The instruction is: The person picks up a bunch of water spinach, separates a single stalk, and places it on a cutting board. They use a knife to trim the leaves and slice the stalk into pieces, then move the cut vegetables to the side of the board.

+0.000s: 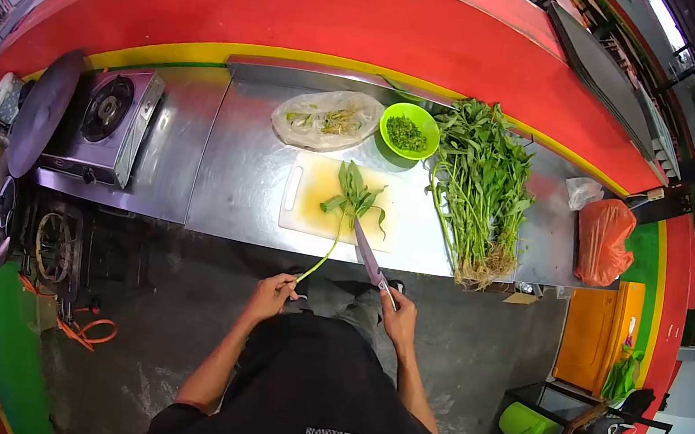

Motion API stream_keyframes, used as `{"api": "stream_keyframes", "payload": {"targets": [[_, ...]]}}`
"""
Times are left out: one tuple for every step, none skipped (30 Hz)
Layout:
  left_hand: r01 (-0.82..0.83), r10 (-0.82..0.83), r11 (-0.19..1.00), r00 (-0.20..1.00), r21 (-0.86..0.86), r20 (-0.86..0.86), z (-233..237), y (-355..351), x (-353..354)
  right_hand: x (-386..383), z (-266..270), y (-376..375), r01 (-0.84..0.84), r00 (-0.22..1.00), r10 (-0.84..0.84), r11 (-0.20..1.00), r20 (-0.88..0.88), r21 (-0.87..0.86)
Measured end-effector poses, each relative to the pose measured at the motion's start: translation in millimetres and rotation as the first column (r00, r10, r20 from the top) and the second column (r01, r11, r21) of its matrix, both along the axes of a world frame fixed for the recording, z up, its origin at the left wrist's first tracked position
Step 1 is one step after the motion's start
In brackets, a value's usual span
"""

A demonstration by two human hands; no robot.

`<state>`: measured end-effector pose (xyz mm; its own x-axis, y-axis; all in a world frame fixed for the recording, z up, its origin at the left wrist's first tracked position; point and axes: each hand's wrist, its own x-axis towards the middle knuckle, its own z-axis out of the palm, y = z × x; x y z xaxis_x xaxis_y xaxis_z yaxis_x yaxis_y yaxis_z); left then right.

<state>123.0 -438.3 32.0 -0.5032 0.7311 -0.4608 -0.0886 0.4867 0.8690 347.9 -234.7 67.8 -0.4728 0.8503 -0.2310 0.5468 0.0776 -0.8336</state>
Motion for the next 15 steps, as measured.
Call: {"api": "stream_keyframes", "payload": {"targets": [[0.0,0.0,1.0,1.0,0.001,0.001,-0.6,-0.3,0.5,-1.4,3.2,-0.1,0.021,1.0,-0.02,0.999,0.015,-0.025],[0.007,-0.007,1.0,1.0,0.004,-0.028,-0.4,-0.5,1.1,-2.4,3.0,-0.2,0.021,1.0,-0.02,0.999,0.016,-0.025],[0.015,-0.014,1.0,0.998,0.007,-0.057,2.3,0.1,1.6,-2.8,1.0,-0.1,0.018,1.0,-0.018,1.0,0.015,-0.018],[0.014,-0.014,1.0,0.998,0.008,-0.056,5.0,0.2,1.5,-3.6,-1.2,-0.1,0.015,1.0,-0.015,1.0,0.013,-0.011],[0.04,-0.04,0.999,0.995,-0.002,-0.088,7.9,-0.3,1.5,-4.9,-4.2,-0.5,0.013,1.0,-0.013,1.0,0.013,-0.01],[0.065,-0.066,0.998,0.991,-0.014,-0.119,10.1,-0.4,1.3,-5.8,-10.0,-1.0,0.008,1.0,-0.008,1.0,0.009,0.008],[0.063,-0.064,0.998,0.991,-0.013,-0.12,9.6,-1.0,1.1,-6.8,-15.7,-1.7,0.002,1.0,-0.003,1.0,0.005,0.026],[0.082,-0.084,0.996,0.983,-0.018,-0.164,9.7,-1.6,1.3,-6.8,-21.0,-2.2,-0.01,1.0,0.01,0.999,-0.013,0.048],[0.101,-0.104,0.995,0.973,-0.024,-0.207,10.2,-1.7,1.6,-8.7,-18.6,-2.9,-0.011,1.0,0.012,0.999,-0.012,0.048],[0.099,-0.102,0.995,0.973,-0.024,-0.207,10.9,-1.7,1.9,-11.1,-16.4,-3.3,-0.018,1.0,0.018,0.998,0.007,0.054],[0.097,-0.099,0.995,0.972,-0.019,-0.213,11.7,-3.1,2.0,-13.5,-14.4,-4.5,-0.025,0.999,0.024,0.998,0.025,0.058],[0.095,-0.096,0.995,0.971,-0.014,-0.218,13.5,-4.0,2.0,-14.8,-13.6,-5.5,-0.027,0.999,0.023,0.996,0.046,0.081],[0.093,-0.094,0.996,0.971,-0.015,-0.219,15.1,-4.4,2.1,-15.5,-15.2,-6.0,-0.029,0.999,0.025,0.996,0.045,0.08],[0.089,-0.096,0.995,0.976,-0.043,-0.197,16.9,-4.3,1.8,-16.7,-16.8,-6.3,-0.023,0.999,0.021,0.997,0.035,0.079],[0.086,-0.098,0.994,0.98,-0.07,-0.175,17.9,-4.1,1.9,-17.8,-16.2,-6.7,-0.017,1.0,0.016,0.997,0.024,0.078]]}}
